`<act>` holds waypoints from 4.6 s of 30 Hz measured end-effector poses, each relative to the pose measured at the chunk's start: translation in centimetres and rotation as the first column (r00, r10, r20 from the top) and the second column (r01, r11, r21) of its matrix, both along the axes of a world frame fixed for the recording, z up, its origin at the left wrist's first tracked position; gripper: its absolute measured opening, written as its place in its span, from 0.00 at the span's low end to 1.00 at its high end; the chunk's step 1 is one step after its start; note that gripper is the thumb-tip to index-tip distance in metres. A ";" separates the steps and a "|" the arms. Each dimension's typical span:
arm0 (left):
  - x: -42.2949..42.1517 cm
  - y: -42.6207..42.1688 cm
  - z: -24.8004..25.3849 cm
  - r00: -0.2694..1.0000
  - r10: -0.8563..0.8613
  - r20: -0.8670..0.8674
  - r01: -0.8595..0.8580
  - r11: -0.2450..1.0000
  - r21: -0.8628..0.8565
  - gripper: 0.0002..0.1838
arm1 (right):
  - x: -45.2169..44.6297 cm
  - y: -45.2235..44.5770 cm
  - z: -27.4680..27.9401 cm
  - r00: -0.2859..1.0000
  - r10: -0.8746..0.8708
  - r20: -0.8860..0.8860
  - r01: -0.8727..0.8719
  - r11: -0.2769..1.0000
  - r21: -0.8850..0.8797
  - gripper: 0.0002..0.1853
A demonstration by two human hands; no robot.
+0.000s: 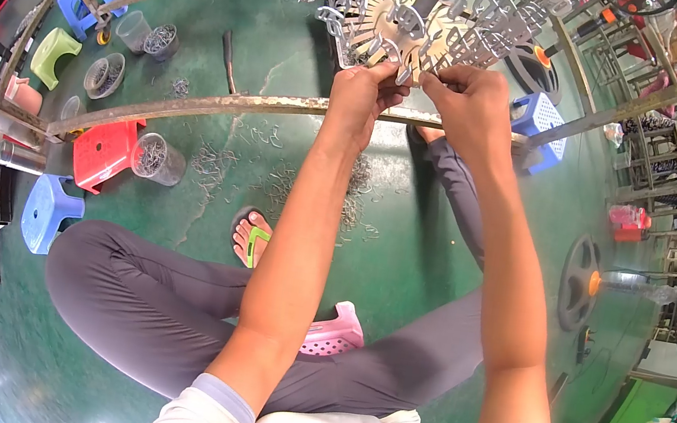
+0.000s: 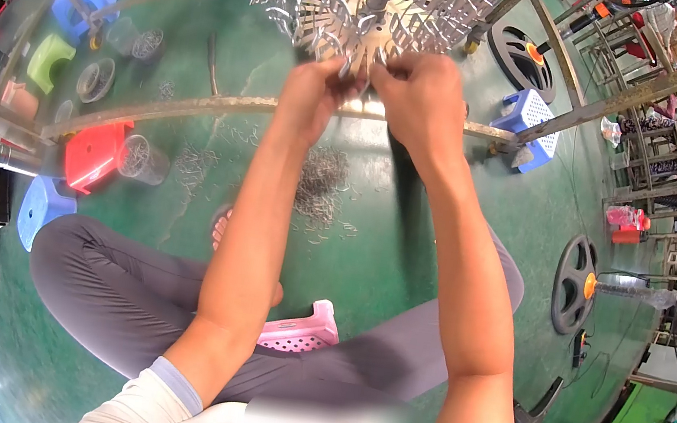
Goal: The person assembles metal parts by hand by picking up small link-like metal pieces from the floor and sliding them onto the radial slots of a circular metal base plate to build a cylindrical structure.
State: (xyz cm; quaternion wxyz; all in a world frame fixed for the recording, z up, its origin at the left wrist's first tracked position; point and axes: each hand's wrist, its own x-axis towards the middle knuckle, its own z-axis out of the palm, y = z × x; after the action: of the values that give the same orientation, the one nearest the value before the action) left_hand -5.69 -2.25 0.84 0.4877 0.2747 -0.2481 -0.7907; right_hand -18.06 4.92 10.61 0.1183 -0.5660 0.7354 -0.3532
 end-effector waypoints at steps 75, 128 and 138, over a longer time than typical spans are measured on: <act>7.5 7.7 5.7 0.832 0.413 0.369 -0.143 0.804 -0.578 0.13 | -8.5 9.2 -36.0 0.952 -0.013 -0.304 0.185 0.818 0.545 0.31; 10.9 7.4 6.6 0.892 0.283 0.352 -0.119 0.899 -0.421 0.11 | 2.6 11.8 -34.5 0.943 0.129 0.306 -0.279 0.806 0.522 0.15; 10.7 7.3 6.5 0.904 0.282 0.322 -0.111 0.881 -0.460 0.10 | -0.5 10.9 -33.9 0.709 -0.136 0.692 -0.412 0.717 0.562 0.10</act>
State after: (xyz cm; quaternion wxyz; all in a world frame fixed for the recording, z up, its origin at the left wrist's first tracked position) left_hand 5.00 5.05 7.37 0.5578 0.3320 -0.4764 -0.5931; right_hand -18.59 15.78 -23.25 0.6111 -0.3649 0.6634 -0.2310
